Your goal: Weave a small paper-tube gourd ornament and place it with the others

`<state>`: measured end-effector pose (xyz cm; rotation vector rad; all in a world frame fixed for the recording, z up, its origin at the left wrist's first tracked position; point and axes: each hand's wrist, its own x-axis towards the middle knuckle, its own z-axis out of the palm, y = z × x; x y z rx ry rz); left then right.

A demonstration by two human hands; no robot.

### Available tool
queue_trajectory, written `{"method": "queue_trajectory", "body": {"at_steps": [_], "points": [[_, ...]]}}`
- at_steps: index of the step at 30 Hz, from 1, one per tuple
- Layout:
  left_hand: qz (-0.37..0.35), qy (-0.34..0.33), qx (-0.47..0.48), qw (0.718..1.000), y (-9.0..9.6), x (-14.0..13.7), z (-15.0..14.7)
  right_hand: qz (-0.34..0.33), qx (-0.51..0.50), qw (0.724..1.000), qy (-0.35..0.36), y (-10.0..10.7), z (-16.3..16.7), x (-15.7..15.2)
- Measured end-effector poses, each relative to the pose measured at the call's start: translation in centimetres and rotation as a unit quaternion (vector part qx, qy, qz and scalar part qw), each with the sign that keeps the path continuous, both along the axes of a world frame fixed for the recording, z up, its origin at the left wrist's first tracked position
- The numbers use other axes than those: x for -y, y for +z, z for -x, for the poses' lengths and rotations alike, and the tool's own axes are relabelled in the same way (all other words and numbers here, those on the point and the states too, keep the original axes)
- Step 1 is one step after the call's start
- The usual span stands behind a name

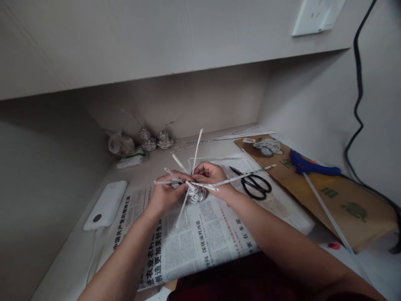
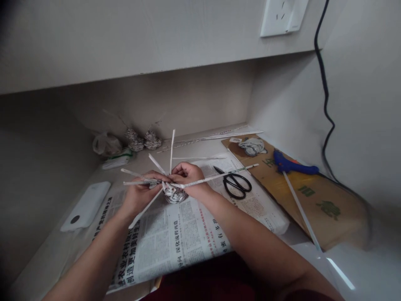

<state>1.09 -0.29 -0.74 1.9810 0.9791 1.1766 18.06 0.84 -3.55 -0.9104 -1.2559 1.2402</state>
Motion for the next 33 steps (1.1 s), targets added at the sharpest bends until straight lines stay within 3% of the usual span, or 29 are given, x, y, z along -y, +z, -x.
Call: {"method": "queue_trajectory", "body": {"at_steps": [3,9,22,33], "points": [[0.027,0.005,0.010,1.000,-0.1,0.0,0.1,0.006,0.019,1.000,-0.013,0.4,-0.1,0.5],[0.051,0.016,0.025,0.998,-0.6,-0.2,0.2,0.051,0.042,0.997,0.041,1.7,-0.8,1.0],[0.053,0.008,0.031,0.998,-1.1,-0.5,0.5,0.076,-0.042,0.996,0.035,1.2,-0.5,0.6],[0.058,0.004,0.029,0.998,-1.2,-0.4,0.4,0.092,-0.045,0.991,0.086,1.6,-0.8,0.7]]}}
